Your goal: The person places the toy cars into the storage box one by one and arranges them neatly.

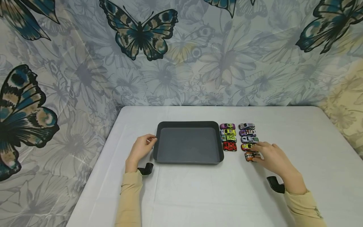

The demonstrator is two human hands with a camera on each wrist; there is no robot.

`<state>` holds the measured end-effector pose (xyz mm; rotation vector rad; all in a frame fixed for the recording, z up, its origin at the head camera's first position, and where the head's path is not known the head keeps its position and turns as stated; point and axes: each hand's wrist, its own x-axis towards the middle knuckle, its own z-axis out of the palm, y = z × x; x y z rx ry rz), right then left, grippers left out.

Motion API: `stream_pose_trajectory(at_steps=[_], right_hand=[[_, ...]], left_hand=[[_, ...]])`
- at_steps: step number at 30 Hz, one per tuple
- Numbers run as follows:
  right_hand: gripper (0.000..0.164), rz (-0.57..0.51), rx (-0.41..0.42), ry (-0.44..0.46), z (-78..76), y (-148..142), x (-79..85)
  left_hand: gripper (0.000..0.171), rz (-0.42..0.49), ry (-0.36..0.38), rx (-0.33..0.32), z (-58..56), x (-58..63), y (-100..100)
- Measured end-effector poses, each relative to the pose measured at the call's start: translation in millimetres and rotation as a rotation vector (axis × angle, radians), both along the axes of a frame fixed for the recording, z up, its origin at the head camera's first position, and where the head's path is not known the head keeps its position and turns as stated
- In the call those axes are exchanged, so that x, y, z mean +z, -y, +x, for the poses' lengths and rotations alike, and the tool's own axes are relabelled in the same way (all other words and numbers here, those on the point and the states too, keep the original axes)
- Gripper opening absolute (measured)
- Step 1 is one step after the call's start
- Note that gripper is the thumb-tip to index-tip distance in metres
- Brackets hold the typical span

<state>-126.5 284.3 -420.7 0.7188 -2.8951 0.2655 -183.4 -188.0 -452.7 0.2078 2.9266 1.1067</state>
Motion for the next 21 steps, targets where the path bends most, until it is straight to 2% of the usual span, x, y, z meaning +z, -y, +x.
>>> stream_pose_trajectory(at_steps=[11, 21], right_hand=[[0.030, 0.018, -0.024, 0.054, -2.8, -3, -11.1], [0.031, 0.014, -0.025, 0.056, -4.7, -4, -16.1]], left_hand=[[0.028, 0.036, -0.001, -0.029, -1.9, -2.3, -1], [0.023, 0.163, 0.018, -0.022, -4.4, -7.9, 0]])
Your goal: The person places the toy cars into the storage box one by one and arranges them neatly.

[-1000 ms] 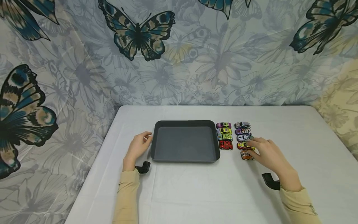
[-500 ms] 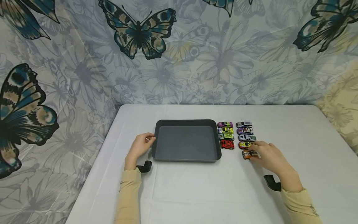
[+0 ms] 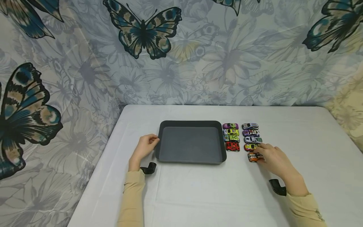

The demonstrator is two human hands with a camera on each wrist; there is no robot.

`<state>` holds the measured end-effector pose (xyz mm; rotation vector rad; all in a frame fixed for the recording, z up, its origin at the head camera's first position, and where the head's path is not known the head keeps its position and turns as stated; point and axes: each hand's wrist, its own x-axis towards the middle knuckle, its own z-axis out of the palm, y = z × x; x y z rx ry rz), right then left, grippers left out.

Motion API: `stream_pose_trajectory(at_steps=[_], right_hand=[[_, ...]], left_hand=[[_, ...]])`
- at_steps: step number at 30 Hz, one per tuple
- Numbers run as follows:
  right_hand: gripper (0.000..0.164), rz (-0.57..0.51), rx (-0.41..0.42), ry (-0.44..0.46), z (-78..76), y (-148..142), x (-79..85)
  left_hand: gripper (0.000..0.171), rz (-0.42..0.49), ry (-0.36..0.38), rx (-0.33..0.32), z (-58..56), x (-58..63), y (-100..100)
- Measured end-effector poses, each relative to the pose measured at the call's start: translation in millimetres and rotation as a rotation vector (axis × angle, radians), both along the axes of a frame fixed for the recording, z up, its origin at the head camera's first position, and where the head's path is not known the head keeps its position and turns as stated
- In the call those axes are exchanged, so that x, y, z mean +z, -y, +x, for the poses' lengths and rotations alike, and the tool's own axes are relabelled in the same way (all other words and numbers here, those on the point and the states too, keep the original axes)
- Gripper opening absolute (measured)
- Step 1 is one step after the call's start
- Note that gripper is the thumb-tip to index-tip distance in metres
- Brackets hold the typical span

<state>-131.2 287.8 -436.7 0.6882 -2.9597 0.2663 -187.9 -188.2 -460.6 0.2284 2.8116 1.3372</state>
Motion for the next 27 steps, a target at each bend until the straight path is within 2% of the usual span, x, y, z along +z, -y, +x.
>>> stream_pose_trajectory(at_steps=[16, 27], right_hand=[[0.033, -0.001, 0.032, -0.142, 1.6, -1, -5.4], [0.033, -0.021, 0.074, -0.195, -2.8, 6, 5.9]], left_hand=[[0.023, -0.001, -0.002, 0.032, 0.6, -1.9, -3], [0.023, 0.011, 0.023, 0.029, 2.7, 0.9, -3]])
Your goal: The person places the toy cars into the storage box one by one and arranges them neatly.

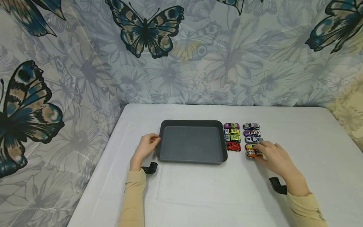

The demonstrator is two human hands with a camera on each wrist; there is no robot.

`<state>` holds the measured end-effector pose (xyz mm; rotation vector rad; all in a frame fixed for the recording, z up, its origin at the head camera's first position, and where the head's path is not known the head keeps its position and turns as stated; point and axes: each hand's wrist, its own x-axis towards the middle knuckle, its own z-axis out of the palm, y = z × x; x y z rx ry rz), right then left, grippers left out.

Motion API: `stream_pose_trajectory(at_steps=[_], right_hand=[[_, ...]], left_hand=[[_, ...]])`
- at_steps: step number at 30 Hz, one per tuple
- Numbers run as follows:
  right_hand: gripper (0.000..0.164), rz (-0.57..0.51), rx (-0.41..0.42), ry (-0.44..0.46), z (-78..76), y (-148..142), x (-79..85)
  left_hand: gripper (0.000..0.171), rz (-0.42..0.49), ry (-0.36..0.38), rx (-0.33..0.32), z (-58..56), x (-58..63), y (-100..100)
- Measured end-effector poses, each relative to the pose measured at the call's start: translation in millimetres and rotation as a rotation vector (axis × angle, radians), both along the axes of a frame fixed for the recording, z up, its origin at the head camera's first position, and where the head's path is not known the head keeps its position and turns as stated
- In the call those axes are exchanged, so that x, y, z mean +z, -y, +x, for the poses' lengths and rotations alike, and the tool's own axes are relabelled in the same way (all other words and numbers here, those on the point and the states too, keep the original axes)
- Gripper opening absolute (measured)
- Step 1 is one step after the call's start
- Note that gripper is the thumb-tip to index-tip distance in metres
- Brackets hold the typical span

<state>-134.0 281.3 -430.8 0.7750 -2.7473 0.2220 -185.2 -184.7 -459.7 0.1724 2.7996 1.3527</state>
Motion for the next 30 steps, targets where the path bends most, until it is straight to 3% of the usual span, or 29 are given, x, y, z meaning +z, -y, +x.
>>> stream_pose_trajectory(at_steps=[9, 17, 30], right_hand=[[0.033, -0.009, 0.057, -0.082, -14.1, 10, 17.7], [0.033, -0.006, 0.099, -0.094, -30.5, 26, 41.2], [0.025, 0.006, 0.163, -0.023, -59.7, 68, 67.1]], left_hand=[[0.023, -0.010, -0.015, -0.005, -1.4, -1.1, 1], [0.022, 0.006, -0.026, -0.010, -0.5, -2.0, 2], [0.022, 0.049, -0.018, -0.029, -1.7, -4.7, 4]])
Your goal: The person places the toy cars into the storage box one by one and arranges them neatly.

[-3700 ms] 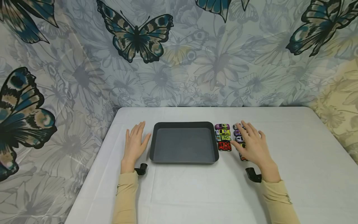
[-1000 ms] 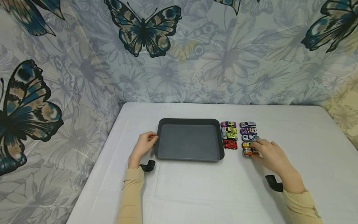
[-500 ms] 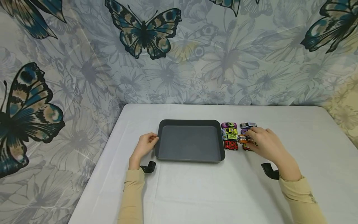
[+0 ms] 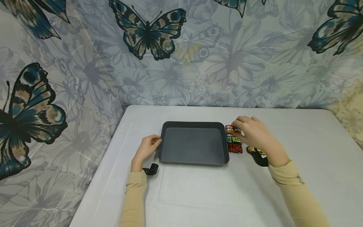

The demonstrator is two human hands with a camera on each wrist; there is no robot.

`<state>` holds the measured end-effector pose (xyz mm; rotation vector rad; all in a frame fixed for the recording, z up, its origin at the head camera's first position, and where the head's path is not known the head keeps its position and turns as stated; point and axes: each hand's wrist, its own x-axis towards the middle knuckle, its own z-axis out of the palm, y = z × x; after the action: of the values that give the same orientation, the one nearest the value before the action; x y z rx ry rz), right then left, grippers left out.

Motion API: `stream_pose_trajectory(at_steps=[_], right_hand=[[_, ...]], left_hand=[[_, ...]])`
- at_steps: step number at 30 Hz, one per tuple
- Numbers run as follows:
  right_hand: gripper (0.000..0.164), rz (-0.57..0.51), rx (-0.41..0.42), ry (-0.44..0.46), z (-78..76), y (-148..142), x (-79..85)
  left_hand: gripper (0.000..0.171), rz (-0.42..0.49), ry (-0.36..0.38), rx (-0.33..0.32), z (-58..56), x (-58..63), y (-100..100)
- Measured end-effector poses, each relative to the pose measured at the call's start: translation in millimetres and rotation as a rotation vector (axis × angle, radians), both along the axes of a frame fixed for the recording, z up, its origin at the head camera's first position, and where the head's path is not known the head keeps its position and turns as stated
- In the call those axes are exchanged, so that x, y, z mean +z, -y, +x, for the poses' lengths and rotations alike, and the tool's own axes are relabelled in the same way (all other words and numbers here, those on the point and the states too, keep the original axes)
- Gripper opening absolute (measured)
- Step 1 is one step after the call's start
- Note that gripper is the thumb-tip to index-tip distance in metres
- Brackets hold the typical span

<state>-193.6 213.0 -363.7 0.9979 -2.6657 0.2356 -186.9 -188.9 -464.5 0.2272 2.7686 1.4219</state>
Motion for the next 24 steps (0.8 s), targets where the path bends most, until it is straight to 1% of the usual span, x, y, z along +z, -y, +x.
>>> stream_pose_trajectory(at_steps=[5, 9, 19, 24], right_hand=[[0.027, 0.022, 0.014, 0.029, -11.3, 16, 1.3], [0.028, 0.031, 0.030, 0.035, -19.0, 28, -0.5], [0.021, -0.016, 0.097, 0.071, -35.0, 62, -9.4], [0.022, -0.035, 0.126, 0.083, -40.1, 82, -12.6]], left_hand=[[0.021, 0.006, -0.007, 0.001, -1.0, -0.8, -1], [0.020, 0.010, -0.012, 0.006, -1.5, -2.4, -2], [0.020, 0.010, -0.020, 0.009, -0.3, -3.2, -2], [0.020, 0.004, -0.022, 0.014, -0.2, -2.6, -1]])
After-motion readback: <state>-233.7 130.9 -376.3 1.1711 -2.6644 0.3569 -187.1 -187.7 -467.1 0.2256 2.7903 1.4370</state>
